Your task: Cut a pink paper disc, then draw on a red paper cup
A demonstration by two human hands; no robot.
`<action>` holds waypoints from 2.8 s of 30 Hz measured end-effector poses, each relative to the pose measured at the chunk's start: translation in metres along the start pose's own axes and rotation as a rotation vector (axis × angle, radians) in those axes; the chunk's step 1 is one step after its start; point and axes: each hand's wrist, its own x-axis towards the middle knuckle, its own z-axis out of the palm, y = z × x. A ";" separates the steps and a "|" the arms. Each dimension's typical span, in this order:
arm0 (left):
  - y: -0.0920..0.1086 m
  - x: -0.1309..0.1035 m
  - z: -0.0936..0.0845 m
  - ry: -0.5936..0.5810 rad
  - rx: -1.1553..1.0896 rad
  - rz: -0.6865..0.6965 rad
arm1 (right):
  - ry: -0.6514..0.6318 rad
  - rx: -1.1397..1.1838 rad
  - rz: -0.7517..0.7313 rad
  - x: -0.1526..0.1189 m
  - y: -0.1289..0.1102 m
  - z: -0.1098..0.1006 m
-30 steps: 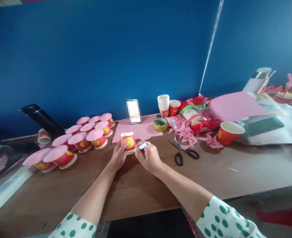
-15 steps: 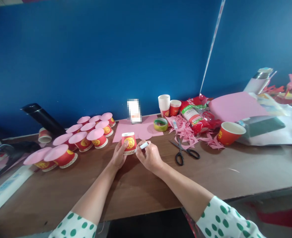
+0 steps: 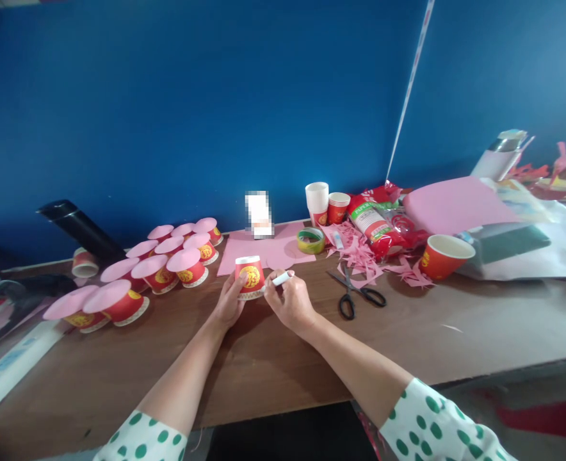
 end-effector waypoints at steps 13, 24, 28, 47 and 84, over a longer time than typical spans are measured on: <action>0.000 0.000 -0.001 -0.026 -0.006 0.014 | -0.045 0.035 0.022 0.000 0.001 0.000; 0.000 0.000 -0.002 -0.044 -0.003 0.004 | -0.003 0.007 0.039 0.000 0.001 0.001; -0.001 0.001 -0.003 -0.062 -0.013 0.017 | 0.007 -0.010 0.034 0.000 0.002 0.001; -0.002 0.001 -0.005 -0.073 -0.015 -0.001 | 0.029 0.018 0.019 0.000 0.001 0.000; -0.002 0.000 -0.001 -0.015 0.046 0.035 | -0.017 -0.036 -0.071 -0.001 -0.003 -0.001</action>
